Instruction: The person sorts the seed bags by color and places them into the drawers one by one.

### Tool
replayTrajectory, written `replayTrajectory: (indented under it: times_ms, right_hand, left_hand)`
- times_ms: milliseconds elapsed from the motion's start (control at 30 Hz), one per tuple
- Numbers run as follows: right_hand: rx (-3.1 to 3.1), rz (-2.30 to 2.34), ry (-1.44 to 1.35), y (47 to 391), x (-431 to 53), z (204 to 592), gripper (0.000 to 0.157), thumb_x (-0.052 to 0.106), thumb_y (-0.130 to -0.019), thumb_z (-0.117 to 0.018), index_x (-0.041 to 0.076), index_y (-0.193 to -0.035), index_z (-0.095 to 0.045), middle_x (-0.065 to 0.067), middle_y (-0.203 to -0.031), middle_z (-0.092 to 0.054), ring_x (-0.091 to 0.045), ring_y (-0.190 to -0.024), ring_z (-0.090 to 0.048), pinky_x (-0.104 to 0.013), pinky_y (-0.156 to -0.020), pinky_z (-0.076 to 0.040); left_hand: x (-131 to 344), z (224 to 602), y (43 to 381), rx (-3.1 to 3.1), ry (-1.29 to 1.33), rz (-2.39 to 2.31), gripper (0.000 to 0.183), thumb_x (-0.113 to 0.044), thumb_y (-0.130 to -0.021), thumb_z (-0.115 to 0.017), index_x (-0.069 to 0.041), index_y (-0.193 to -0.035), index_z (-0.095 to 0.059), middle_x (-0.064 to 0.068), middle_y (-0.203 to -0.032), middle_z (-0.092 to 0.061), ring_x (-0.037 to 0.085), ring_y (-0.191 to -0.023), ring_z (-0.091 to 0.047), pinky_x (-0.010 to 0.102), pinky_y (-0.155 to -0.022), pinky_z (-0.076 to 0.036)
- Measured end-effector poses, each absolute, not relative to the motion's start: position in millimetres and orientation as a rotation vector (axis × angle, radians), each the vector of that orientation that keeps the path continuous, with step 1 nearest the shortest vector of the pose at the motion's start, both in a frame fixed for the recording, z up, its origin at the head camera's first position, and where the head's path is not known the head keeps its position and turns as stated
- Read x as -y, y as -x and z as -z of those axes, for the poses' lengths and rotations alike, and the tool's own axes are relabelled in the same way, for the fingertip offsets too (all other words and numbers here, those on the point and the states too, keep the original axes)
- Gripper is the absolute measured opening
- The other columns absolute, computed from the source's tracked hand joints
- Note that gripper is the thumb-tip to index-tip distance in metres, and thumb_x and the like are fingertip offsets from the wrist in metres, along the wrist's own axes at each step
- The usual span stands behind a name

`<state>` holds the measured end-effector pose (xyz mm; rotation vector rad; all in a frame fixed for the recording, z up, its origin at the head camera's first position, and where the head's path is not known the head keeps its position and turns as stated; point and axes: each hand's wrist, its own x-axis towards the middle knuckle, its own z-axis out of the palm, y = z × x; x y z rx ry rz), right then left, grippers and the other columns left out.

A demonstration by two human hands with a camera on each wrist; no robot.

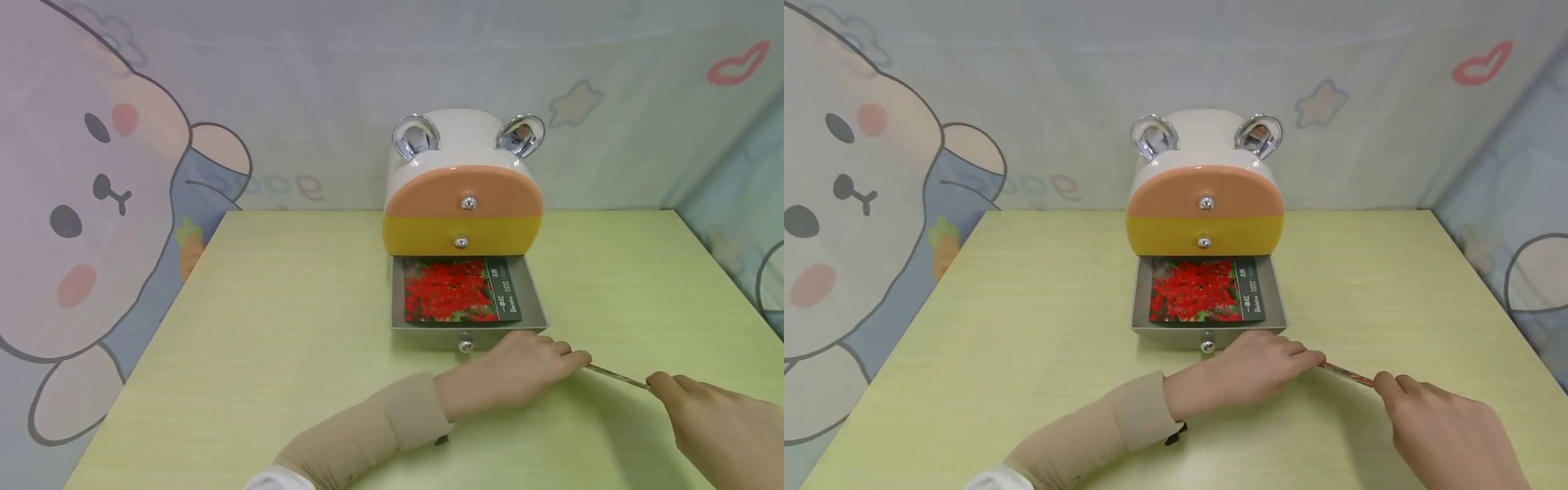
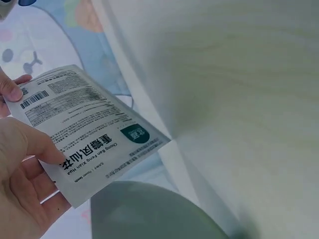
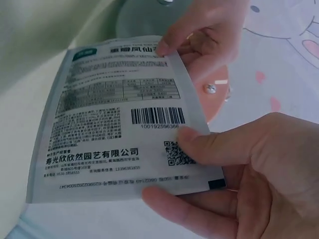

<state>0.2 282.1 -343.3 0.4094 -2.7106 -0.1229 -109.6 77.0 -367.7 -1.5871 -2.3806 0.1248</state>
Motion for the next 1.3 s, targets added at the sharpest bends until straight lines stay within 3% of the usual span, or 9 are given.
replayTrajectory:
  times_ms: [33, 67, 133, 200, 267, 433, 833, 1067, 1300]
  right_hand:
    - [2.654, 0.099, -0.437, 0.8, -281.2, 341.8, 0.014, 0.002, -0.084, -0.061, 0.014, -0.082, -0.056, 0.014, -0.054, -0.036, 0.003, -0.046, -0.02, -0.019, -0.04, -0.016]
    - [2.582, 0.065, -0.474, 2.1, -280.1, 340.5, 0.014, 0.01, -0.093, -0.054, 0.015, -0.08, -0.057, 0.014, -0.053, -0.037, 0.004, -0.045, -0.021, -0.017, -0.039, -0.016]
    - [2.449, -0.022, -0.545, 6.4, -277.8, 336.1, 0.035, 0.03, -0.103, -0.039, 0.015, -0.078, -0.058, 0.014, -0.052, -0.042, 0.005, -0.044, -0.024, -0.016, -0.038, -0.017]
    - [2.321, -0.109, -0.619, 11.1, -276.5, 331.8, 0.059, 0.047, -0.104, -0.022, 0.014, -0.074, -0.06, 0.014, -0.051, -0.047, 0.006, -0.043, -0.028, -0.013, -0.038, -0.019]
    - [2.251, -0.198, -0.677, 13.9, -276.0, 327.7, 0.056, 0.047, -0.104, -0.028, 0.013, -0.073, -0.061, 0.012, -0.052, -0.049, 0.006, -0.044, -0.029, -0.011, -0.039, -0.022]
    - [2.246, -0.265, -0.735, 13.9, -277.5, 320.5, 0.056, 0.045, -0.104, -0.03, 0.01, -0.078, -0.065, 0.01, -0.057, -0.056, 0.008, -0.048, -0.037, -0.01, -0.041, -0.03]
    - [2.223, -0.328, -0.825, 16.1, -269.4, 303.5, 0.052, 0.037, -0.105, -0.032, 0.006, -0.092, -0.071, 0.006, -0.072, -0.066, 0.009, -0.061, -0.049, -0.007, -0.048, -0.037]
    - [2.175, -0.337, -0.874, 25.4, -256.5, 299.2, 0.045, 0.035, -0.104, -0.035, 0.012, -0.105, -0.074, 0.008, -0.086, -0.072, 0.019, -0.093, -0.055, -0.011, -0.051, -0.044]
    - [2.249, -0.326, -0.886, 29.4, -244.4, 294.6, 0.047, 0.037, -0.105, -0.031, 0.017, -0.105, -0.073, 0.01, -0.083, -0.071, 0.001, -0.067, -0.059, -0.011, -0.053, -0.046]
  left_hand:
    - [-74.7, 367.1, 108.5, 2.382, 1.579, -0.104, 0.041, -0.005, -0.089, -0.054, -0.026, -0.124, -0.059, -0.017, -0.09, -0.066, -0.002, -0.068, -0.057, 0.013, -0.048, -0.036]
    - [-72.3, 366.3, 107.4, 2.392, 1.569, -0.08, 0.04, -0.005, -0.088, -0.054, -0.026, -0.122, -0.06, -0.017, -0.088, -0.065, -0.002, -0.067, -0.056, 0.013, -0.046, -0.035]
    - [-66.6, 364.2, 105.3, 2.407, 1.533, -0.024, 0.037, -0.006, -0.087, -0.055, -0.026, -0.117, -0.062, -0.017, -0.083, -0.064, -0.003, -0.064, -0.055, 0.014, -0.043, -0.031]
    - [-60.7, 360.4, 102.8, 2.422, 1.495, 0.039, 0.034, -0.008, -0.087, -0.057, -0.027, -0.114, -0.063, -0.018, -0.082, -0.064, -0.004, -0.062, -0.054, 0.014, -0.041, -0.028]
    - [-54.9, 356.0, 100.3, 2.425, 1.472, 0.104, 0.033, -0.008, -0.087, -0.058, -0.027, -0.114, -0.065, -0.018, -0.083, -0.066, -0.004, -0.059, -0.053, 0.013, -0.04, -0.025]
    - [-40.7, 345.3, 92.9, 2.386, 1.417, 0.181, 0.029, -0.01, -0.087, -0.061, -0.026, -0.111, -0.068, -0.019, -0.087, -0.07, -0.004, -0.057, -0.054, 0.012, -0.039, -0.022]
    - [0.8, 316.6, 78.6, 2.218, 1.212, 0.248, 0.022, -0.007, -0.086, -0.06, -0.023, -0.096, -0.071, -0.018, -0.08, -0.069, -0.004, -0.062, -0.062, 0.014, -0.042, -0.036]
    - [22.9, 306.7, 72.7, 2.236, 1.142, 0.169, 0.026, -0.005, -0.084, -0.061, -0.021, -0.103, -0.07, -0.014, -0.092, -0.073, 0.001, -0.075, -0.068, 0.016, -0.054, -0.049]
    - [40.9, 301.0, 62.7, 2.225, 1.104, 0.15, 0.028, -0.002, -0.083, -0.062, -0.018, -0.106, -0.069, -0.011, -0.098, -0.072, 0.004, -0.081, -0.069, 0.02, -0.063, -0.054]
